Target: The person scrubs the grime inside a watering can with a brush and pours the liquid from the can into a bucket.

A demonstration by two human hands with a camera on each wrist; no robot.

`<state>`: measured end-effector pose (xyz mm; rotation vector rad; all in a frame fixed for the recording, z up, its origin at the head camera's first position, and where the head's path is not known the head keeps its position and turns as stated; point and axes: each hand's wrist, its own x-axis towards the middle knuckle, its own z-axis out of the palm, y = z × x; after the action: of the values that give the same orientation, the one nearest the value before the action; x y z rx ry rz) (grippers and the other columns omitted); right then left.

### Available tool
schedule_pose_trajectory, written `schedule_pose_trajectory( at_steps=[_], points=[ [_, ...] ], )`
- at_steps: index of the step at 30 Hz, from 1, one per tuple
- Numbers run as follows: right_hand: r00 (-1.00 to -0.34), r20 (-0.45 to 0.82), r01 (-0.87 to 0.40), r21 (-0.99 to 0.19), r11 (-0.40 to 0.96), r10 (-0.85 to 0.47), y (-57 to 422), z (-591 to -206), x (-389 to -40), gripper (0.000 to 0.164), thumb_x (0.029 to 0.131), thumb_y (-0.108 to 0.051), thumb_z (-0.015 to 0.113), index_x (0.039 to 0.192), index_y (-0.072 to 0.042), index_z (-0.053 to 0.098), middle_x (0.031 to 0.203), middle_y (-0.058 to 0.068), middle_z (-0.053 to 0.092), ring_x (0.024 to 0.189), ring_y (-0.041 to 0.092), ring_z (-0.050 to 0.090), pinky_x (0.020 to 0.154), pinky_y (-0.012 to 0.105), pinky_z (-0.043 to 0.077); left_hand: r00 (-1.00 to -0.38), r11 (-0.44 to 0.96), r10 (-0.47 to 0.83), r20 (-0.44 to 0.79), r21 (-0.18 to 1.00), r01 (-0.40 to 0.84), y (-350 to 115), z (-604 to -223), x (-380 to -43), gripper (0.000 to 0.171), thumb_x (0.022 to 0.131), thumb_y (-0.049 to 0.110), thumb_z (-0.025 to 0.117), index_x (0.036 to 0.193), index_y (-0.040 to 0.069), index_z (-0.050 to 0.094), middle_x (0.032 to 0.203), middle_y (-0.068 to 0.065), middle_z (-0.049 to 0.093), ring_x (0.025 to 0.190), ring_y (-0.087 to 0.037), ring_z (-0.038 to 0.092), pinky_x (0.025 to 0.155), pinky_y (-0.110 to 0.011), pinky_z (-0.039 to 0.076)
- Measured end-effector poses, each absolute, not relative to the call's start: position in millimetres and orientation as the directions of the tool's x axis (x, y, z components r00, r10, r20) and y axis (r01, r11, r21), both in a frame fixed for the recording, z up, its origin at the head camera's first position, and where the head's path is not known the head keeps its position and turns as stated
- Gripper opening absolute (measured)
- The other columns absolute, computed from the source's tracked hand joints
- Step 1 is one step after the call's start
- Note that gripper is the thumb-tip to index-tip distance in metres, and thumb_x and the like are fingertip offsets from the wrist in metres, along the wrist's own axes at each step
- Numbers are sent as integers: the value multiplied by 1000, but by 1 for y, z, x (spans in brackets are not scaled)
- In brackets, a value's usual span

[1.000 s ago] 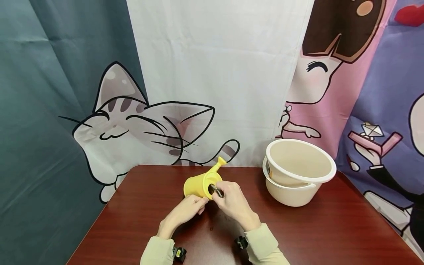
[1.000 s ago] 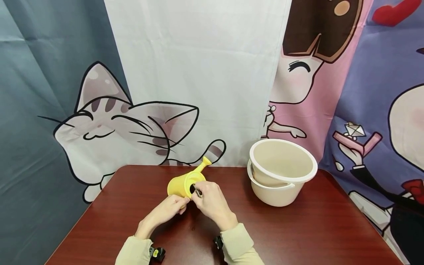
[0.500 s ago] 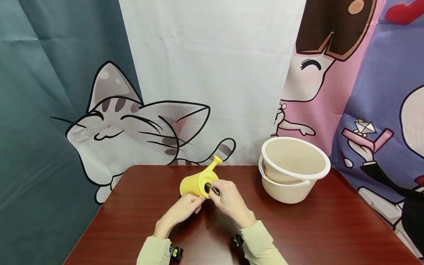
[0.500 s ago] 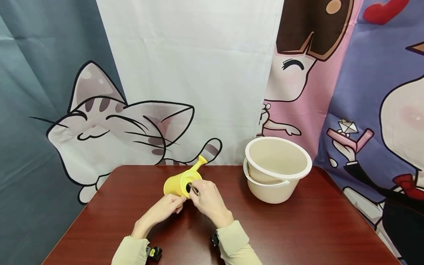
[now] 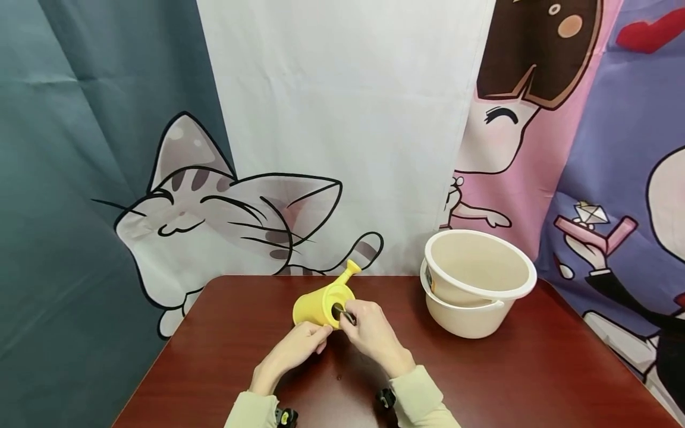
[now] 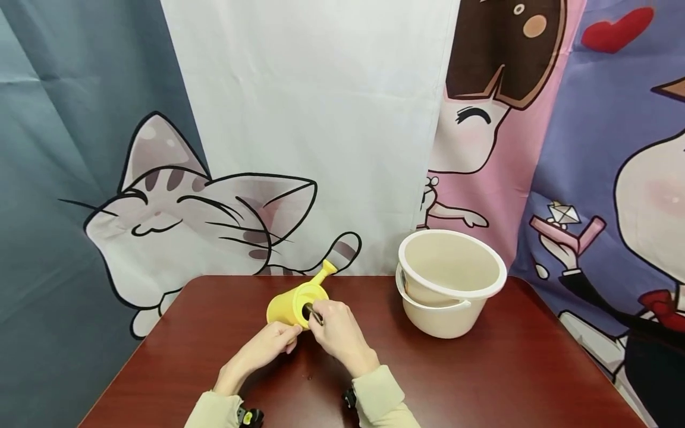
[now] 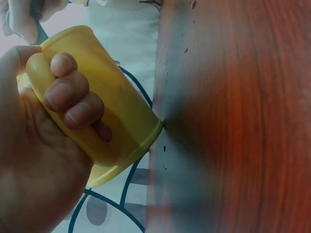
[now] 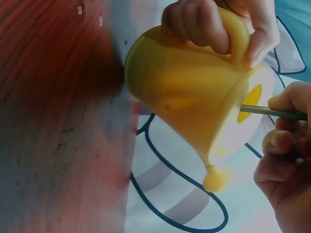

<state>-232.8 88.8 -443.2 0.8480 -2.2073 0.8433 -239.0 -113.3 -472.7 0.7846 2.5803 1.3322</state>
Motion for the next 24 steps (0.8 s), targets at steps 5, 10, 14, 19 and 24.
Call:
schedule_pose_trajectory(
  at_steps=[5,10,14,19,24],
  points=[
    [-602,719,-742,-342,577,-348,92,-442,-230,39,75,0,69,62,-21,39,62,-13,28,56,3,32,50,16,29,-879,494,460,128,786,373,-110,-474,-239,54,104,38,43,56,14,52,54,-3,49,51,-6,39,53,-23,33],
    [-585,721,-759,-326,564,-370,92,-436,-227,39,74,-1,69,61,-21,38,61,-13,29,55,2,33,50,16,29,-884,517,450,125,771,371,-109,-473,-239,55,103,41,43,56,15,52,52,5,46,51,-7,39,52,-24,33],
    [-587,725,-749,-316,582,-361,93,-436,-227,38,73,-1,68,62,-21,38,61,-12,28,55,3,32,50,16,29,-876,499,467,125,780,377,-108,-472,-240,54,104,39,43,56,14,52,52,6,46,52,-8,40,53,-24,34],
    [-583,736,-731,-291,617,-343,93,-440,-229,35,75,0,68,64,-19,40,62,-11,29,55,6,33,49,18,31,-869,492,477,135,778,391,-108,-472,-239,53,104,36,43,56,15,53,52,7,47,51,-6,40,53,-23,34],
    [-599,724,-704,-272,656,-343,93,-447,-234,33,80,-1,69,66,-18,44,63,-10,33,56,8,38,53,20,36,-871,499,472,138,772,393,-109,-473,-238,53,104,36,43,57,16,53,54,1,50,52,-6,40,53,-22,34]
  ],
)
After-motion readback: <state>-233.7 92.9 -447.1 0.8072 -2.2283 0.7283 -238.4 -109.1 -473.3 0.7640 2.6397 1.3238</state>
